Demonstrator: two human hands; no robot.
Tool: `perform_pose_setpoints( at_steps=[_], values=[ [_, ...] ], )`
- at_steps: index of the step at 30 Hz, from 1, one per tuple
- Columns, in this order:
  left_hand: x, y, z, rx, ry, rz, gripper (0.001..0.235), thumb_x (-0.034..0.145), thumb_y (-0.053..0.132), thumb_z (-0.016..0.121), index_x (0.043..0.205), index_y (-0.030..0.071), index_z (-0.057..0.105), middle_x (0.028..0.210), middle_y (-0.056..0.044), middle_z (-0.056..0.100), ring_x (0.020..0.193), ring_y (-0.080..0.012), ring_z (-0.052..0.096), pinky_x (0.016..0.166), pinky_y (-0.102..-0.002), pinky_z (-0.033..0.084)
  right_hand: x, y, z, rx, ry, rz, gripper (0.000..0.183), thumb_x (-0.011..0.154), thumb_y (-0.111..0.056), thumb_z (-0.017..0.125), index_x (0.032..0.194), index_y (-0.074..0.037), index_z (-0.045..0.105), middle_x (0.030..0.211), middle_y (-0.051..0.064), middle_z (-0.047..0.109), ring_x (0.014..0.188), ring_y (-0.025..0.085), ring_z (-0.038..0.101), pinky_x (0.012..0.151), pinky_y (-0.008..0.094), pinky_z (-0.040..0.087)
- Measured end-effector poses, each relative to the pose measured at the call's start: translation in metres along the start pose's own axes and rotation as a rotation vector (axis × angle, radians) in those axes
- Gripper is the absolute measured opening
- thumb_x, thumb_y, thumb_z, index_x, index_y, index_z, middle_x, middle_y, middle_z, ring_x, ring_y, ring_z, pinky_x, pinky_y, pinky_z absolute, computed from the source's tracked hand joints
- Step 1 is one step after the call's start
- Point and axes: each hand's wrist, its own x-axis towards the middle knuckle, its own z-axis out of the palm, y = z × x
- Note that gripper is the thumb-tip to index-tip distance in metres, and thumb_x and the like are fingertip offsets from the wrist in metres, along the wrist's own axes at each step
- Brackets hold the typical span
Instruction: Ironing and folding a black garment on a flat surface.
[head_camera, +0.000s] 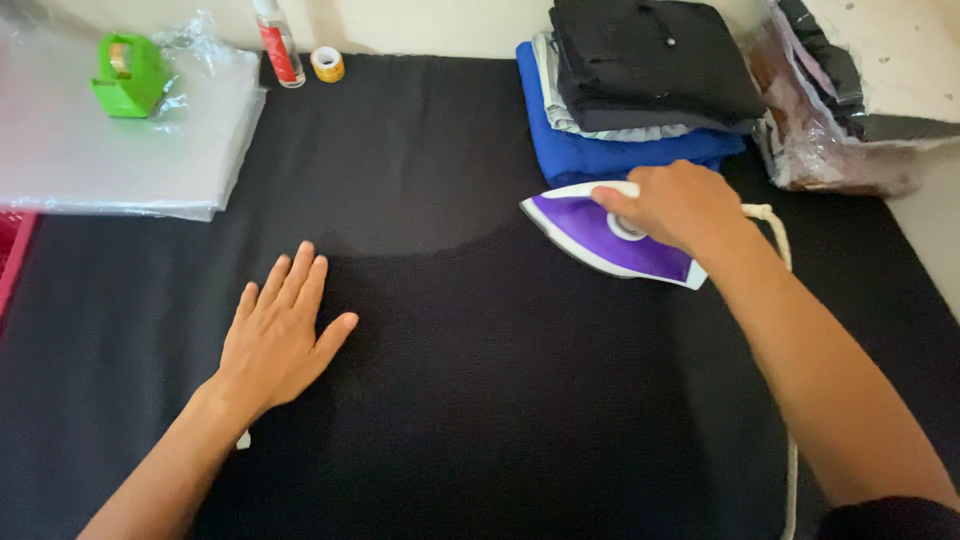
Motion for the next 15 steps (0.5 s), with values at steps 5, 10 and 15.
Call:
perform_pose_setpoints(
  at_steps=[5,10,15],
  values=[
    [-0.007,-0.004,0.003,-0.031,-0.029,-0.061,0.082,0.092,0.060,0.045,0.152,0.005,0.035,0.163,-0.014,0.027,0.149,-0.0323,0.024,0.116,-0.052,0.022,0.001,0.043,0.022,-0.052,0.009,0.098,0.071,0.098,-0.072,0.046,0.104,-0.011,0.081,0.093,0.021,0.076,0.090,0.040,0.073,0.081,0.051,0.057],
    [-0.007,-0.007,0.004,-0.035,-0.043,-0.059,0.082,0.093,0.061,0.044,0.153,0.005,0.034,0.163,-0.014,0.026,0.149,-0.0319,0.023,0.116,-0.052,0.021,-0.005,0.103,0.047,-0.021,0.067,0.160,0.073,0.100,-0.072,0.044,0.110,-0.009,0.079,0.096,0.024,0.076,0.089,0.042,0.072,0.082,0.052,0.056],
    [-0.006,-0.005,0.000,-0.044,-0.050,-0.069,0.082,0.094,0.061,0.043,0.154,0.006,0.034,0.164,-0.013,0.025,0.151,-0.0311,0.022,0.117,-0.053,0.021,-0.030,0.116,0.036,0.026,-0.085,0.368,0.079,0.104,-0.071,0.040,0.104,-0.004,0.082,0.093,0.025,0.078,0.086,0.040,0.076,0.083,0.051,0.057]
  ],
)
